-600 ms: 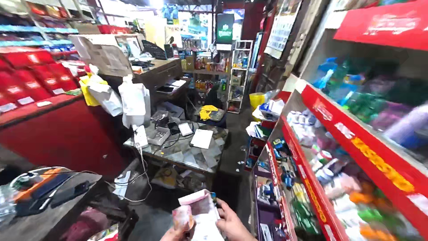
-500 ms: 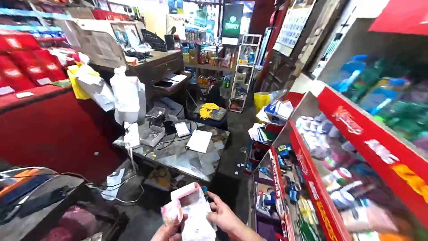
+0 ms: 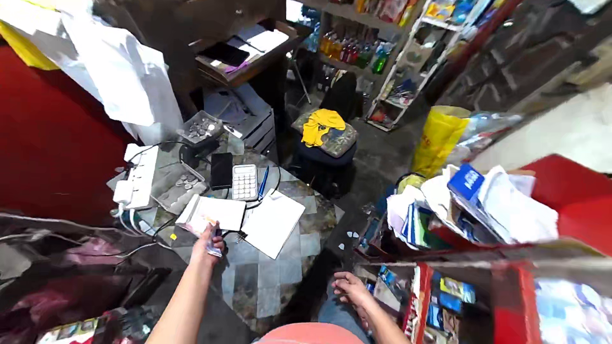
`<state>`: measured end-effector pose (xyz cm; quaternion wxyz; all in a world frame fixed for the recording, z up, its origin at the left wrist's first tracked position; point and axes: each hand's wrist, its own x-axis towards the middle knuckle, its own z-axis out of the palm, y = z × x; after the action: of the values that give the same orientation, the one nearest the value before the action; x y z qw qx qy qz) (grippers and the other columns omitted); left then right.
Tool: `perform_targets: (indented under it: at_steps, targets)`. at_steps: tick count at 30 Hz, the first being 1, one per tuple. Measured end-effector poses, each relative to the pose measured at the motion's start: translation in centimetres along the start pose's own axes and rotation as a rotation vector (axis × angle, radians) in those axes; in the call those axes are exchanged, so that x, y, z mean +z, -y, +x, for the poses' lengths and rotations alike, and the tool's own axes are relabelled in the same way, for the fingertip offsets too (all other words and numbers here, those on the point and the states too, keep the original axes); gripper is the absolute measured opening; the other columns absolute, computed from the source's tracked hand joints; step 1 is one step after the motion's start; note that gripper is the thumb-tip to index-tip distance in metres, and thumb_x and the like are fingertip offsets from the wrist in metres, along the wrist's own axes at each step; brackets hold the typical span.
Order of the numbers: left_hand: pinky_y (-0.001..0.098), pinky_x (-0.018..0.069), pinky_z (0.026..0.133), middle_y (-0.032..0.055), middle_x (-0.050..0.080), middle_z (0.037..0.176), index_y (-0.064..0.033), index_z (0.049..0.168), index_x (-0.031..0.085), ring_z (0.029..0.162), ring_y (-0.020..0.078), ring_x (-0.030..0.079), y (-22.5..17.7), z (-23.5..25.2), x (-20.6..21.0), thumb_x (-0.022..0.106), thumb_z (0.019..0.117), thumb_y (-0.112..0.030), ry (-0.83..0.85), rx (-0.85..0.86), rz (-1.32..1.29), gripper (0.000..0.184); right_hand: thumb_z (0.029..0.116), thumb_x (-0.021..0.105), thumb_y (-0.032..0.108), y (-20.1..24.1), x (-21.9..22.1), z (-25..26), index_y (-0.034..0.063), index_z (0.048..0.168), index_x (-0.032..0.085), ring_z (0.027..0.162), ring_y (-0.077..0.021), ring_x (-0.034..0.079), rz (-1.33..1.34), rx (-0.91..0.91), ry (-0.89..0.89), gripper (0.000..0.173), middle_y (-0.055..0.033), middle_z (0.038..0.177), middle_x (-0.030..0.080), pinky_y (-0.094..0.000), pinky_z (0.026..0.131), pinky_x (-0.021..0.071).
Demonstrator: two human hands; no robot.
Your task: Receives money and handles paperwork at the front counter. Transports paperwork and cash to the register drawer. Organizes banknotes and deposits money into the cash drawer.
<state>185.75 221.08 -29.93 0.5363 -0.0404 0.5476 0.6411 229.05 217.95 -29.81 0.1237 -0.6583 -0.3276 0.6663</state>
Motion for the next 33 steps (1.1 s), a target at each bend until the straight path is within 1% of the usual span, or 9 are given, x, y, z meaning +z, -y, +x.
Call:
perform_targets:
  at_steps: [4, 7, 8, 11, 13, 18, 23, 27, 33]
  targets:
    - [0.0154, 0.0351, 0.034, -0.0064, 0.047, 0.06, -0.0137, 0.112, 0.057, 0.038, 0.0005, 0.039, 1.9, 0.3, 2.5, 0.045, 0.1089, -0.036, -0.211, -0.036, 0.095, 0.025, 0.1042, 0.057, 0.015, 5.7, -0.5, 9.1, -0.0018, 0.139, 0.052, 0.092, -0.0226, 0.065, -0.442, 0.08, 0.241, 0.038, -0.0172, 0.114, 0.067, -0.0388, 0.081, 0.0534]
    - [0.0159, 0.0372, 0.035, -0.0056, 0.046, 0.059, -0.0143, 0.108, 0.054, 0.039, 0.001, 0.041, 2.8, -2.9, 3.0, 0.05, 0.1075, -0.034, -0.412, -0.024, 0.07, 0.02, 0.1046, 0.057, 0.037, 12.5, -1.2, 14.7, -0.0038, 0.134, 0.062, 0.125, -0.0408, 0.059, -1.305, 0.027, 0.822, 0.051, -0.029, 0.131, 0.062, -0.0601, 0.109, 0.0413]
    - [0.0157, 0.0373, 0.035, -0.005, 0.05, 0.062, -0.0135, 0.109, 0.055, 0.039, 0.0009, 0.042, 2.9, -4.1, 3.0, 0.05, 0.1073, -0.034, -0.473, -0.01, 0.031, 0.021, 0.1044, 0.056, 0.04, 14.1, -1.1, 15.8, -0.0013, 0.137, 0.061, 0.126, -0.046, 0.057, -1.53, -0.03, 1.036, 0.053, -0.0312, 0.132, 0.061, -0.0675, 0.106, 0.0399]
    - [0.0122, 0.0355, 0.035, 0.0005, 0.07, 0.094, -0.0104, 0.12, 0.057, 0.041, -0.0026, 0.044, 3.4, -7.5, 4.3, 0.036, 0.1115, -0.036, -0.424, 0.051, -0.218, 0.034, 0.1064, 0.052, 0.023, 21.5, 0.2, 14.1, 0.0009, 0.139, 0.059, 0.127, -0.0493, 0.056, -1.879, -0.206, 1.476, 0.04, -0.0322, 0.131, 0.061, -0.0711, 0.102, 0.0392]
    - [0.0112, 0.0366, 0.034, 0.0018, 0.07, 0.1, -0.0092, 0.12, 0.055, 0.042, -0.0028, 0.046, 3.5, -9.0, 6.4, 0.028, 0.1118, -0.04, -0.342, 0.073, -0.447, 0.042, 0.1061, 0.05, 0.012, 27.3, 1.4, 11.6, 0.0028, 0.14, 0.059, 0.125, -0.0417, 0.059, -1.725, -0.293, 1.6, 0.037, -0.0272, 0.131, 0.063, -0.0625, 0.105, 0.0426]
    - [0.0175, 0.0463, 0.041, 0.0014, 0.064, 0.076, -0.0081, 0.108, 0.059, 0.048, 0.0046, 0.055, 1.4, -8.4, 13.6, 0.03, 0.1103, -0.045, -0.457, 0.045, -0.591, 0.047, 0.1083, 0.044, 0.015, 34.5, 7.7, 12.8, -0.001, 0.135, 0.056, 0.096, -0.0134, 0.07, -0.709, -0.134, 1.372, 0.033, -0.0096, 0.118, 0.072, -0.0329, 0.085, 0.0572]
    - [0.0346, 0.0607, 0.061, 0.0129, 0.07, 0.093, -0.0036, 0.115, 0.058, 0.073, 0.0206, 0.07, 0.2, -4.2, 17.3, 0.032, 0.1109, -0.038, -0.366, 0.072, -0.615, 0.043, 0.1092, 0.046, 0.029, 36.4, 14.1, 13.6, 0.0077, 0.149, 0.045, 0.114, -0.0219, 0.063, -0.579, -0.083, 1.113, 0.045, -0.0118, 0.136, 0.061, -0.0422, 0.092, 0.053]
    - [0.0355, 0.0608, 0.063, 0.0143, 0.07, 0.092, -0.002, 0.115, 0.059, 0.076, 0.0216, 0.07, -0.9, -1.4, 21.0, 0.033, 0.111, -0.037, -0.354, 0.0, -0.64, 0.044, 0.1099, 0.037, 0.045, 38.9, 15.8, 16.4, 0.0129, 0.147, 0.043, 0.107, -0.0252, 0.065, -0.536, 0.175, 1.048, 0.05, -0.0104, 0.125, 0.064, -0.0486, 0.087, 0.0535]
    - [0.035, 0.0614, 0.062, 0.016, 0.071, 0.1, -0.0025, 0.121, 0.057, 0.076, 0.0226, 0.072, -6.3, 4.7, 22.7, 0.03, 0.1114, -0.037, -0.418, 0.11, -0.775, 0.045, 0.1111, 0.04, 0.027, 45.4, 17.3, 25.9, 0.0034, 0.138, 0.053, 0.102, -0.026, 0.07, -0.517, 0.165, 1.038, 0.038, -0.0147, 0.117, 0.071, -0.0423, 0.086, 0.0575]
